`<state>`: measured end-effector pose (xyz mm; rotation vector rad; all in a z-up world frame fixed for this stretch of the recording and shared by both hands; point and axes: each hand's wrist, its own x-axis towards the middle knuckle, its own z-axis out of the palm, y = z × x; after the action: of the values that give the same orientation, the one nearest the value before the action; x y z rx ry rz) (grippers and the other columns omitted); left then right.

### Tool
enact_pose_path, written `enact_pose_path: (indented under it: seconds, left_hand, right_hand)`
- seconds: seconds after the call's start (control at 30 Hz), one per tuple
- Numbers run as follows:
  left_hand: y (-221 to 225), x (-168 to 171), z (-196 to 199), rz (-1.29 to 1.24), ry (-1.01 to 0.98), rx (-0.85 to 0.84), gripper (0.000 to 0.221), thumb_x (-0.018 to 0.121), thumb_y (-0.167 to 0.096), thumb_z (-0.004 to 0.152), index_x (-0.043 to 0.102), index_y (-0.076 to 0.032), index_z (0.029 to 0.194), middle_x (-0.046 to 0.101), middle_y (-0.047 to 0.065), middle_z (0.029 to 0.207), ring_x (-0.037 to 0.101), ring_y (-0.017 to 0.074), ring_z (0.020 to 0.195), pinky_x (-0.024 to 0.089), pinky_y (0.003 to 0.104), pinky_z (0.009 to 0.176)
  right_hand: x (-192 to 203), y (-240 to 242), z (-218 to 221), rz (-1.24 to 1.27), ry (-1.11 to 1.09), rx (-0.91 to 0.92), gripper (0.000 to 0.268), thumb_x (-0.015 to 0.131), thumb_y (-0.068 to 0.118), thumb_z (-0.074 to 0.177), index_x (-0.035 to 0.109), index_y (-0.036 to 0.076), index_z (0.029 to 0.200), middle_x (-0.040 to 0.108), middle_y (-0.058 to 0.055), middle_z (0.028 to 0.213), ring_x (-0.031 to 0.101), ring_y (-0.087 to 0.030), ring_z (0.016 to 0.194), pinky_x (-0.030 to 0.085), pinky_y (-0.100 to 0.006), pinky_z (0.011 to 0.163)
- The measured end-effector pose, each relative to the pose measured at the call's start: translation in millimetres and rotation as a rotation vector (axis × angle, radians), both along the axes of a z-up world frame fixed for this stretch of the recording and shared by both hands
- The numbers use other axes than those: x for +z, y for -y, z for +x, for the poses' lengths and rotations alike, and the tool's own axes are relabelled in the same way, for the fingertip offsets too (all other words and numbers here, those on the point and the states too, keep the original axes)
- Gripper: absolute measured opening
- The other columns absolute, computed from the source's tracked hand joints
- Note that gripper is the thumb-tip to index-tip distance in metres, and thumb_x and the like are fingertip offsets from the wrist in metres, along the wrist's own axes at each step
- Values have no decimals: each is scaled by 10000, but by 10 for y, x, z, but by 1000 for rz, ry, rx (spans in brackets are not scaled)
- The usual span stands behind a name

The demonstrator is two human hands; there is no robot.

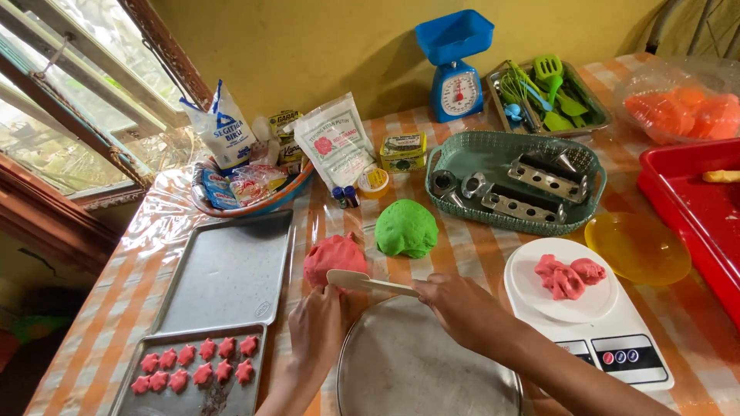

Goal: Preparing individual cookies by weighing dough portions, rolling them into balls, and flattening them with a rolling pin.

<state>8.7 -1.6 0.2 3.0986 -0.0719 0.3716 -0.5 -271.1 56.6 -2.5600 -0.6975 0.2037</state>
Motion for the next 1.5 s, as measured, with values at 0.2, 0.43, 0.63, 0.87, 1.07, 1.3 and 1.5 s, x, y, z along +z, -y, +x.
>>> enact_pose_path:
  seconds: [0.2, 0.43, 0.63, 0.87, 1.07, 1.3, 1.5]
  left_hand:
    - [-70, -145, -44, 193, -20, -43, 116, 734, -54, 855, 708, -164, 882, 728, 27, 824, 736, 261, 751, 593, 406, 541]
    - [-52, -102, -180, 197, -49, -58, 202, 760, 9, 773, 696, -175, 823, 716, 22, 853, 720, 258, 808, 603, 400, 617]
    - [43, 654, -263, -147, -41, -130, 118, 689, -152, 918, 753, -112, 1010, 774, 76, 929, 714, 383, 661, 537, 497, 515]
    - [488, 1186, -114, -1000, -418, -154, 295, 525, -131, 998, 772, -35, 1129, 802, 64, 891, 755, 112, 710, 644, 251, 518]
    - [1094, 1248, -52, -1041, -480, -360, 225, 704, -212, 960, 788, -17, 885, 762, 52, 727, 709, 115, 566, 578, 249, 436]
    - [1228, 1293, 57, -723, -242, -502, 412, 692, -432, 907, 749, -149, 1202, 831, 3, 878, 764, 123, 706, 586, 323, 633]
    - [1189, 1346, -24, -783, -357, -362, 329, 687, -393, 907, 783, -213, 1164, 807, -49, 833, 685, 96, 681, 580, 272, 683]
  right_hand:
    - [-157, -38, 113, -75, -16, 36, 356, 383, -86, 897, 630, 167, 939, 591, -48, 744, 554, -296, 686, 394, -455, 596]
    - [-202, -175, 360, -148, 53, 109, 269, 396, 103, 1006, 653, 182, 990, 623, -67, 794, 597, -294, 759, 434, -490, 577]
    - [-408, -131, 604, -88, 161, 176, 121, 530, 135, 962, 622, 198, 915, 582, -60, 750, 579, -297, 671, 366, -480, 497]
    - [178, 137, 344, 115, 69, 34, 390, 585, 325, 1014, 631, 149, 1359, 696, -98, 1074, 691, -283, 950, 523, -409, 787]
    - [773, 440, 8, 399, -96, -139, 369, 739, 296, 886, 739, 228, 1248, 851, 3, 1017, 789, -115, 894, 600, -277, 766]
    - [942, 1431, 151, -228, -59, -433, 263, 621, 356, 962, 821, 224, 1069, 809, 51, 1082, 750, -133, 992, 551, -325, 868]
    - [789, 1584, 242, -419, -301, -419, 232, 616, 252, 927, 823, 232, 1030, 838, 80, 1008, 766, -111, 900, 533, -308, 773]
